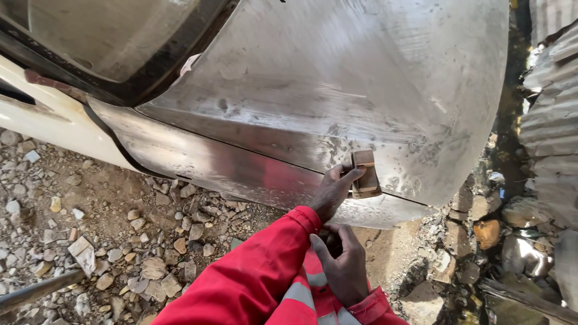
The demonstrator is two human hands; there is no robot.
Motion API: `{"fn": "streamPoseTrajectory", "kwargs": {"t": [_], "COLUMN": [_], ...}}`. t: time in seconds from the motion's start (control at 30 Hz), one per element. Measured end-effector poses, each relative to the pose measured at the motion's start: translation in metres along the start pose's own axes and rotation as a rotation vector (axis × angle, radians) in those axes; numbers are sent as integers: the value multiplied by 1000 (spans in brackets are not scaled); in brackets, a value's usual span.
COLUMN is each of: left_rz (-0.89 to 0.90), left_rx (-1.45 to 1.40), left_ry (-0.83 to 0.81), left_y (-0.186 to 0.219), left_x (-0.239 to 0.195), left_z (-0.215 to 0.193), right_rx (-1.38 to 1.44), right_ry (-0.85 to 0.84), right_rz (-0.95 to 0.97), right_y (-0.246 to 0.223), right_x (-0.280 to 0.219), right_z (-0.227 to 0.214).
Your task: The person sands the surface of a silver car bumper using a sanding block. They work on the lower section of the bumper, moving the block back and forth to smooth the surface. The person occasionally pauses to inspect the area before resuming the sanding process.
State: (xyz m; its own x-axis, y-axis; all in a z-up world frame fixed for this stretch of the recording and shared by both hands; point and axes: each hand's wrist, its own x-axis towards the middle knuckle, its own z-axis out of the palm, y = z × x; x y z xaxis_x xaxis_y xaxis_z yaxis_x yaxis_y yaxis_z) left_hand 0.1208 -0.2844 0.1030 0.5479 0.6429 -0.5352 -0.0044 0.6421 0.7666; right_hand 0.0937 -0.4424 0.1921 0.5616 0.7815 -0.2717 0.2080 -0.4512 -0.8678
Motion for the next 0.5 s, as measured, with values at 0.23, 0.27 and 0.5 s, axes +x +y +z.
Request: {"fn": "streamPoseTrajectory", "kwargs": {"t": [0.23,0.27,0.5], "left_rz": [0,-11,-30], "left_rx": [-19,-17,-38], "left_ry": [30,55,46], "left_y": [2,1,27], "left_x": [4,6,-9], "left_z": [-4,-4,-2], "right_rx": [-3,25,-101], "right_ry": [-325,-431,-416], "right_rz": [-122,-250,-502], "right_y": [-9,-17,-5], "right_x": [-15,-20,-29], "right_z": [-6,-8,-6]}}
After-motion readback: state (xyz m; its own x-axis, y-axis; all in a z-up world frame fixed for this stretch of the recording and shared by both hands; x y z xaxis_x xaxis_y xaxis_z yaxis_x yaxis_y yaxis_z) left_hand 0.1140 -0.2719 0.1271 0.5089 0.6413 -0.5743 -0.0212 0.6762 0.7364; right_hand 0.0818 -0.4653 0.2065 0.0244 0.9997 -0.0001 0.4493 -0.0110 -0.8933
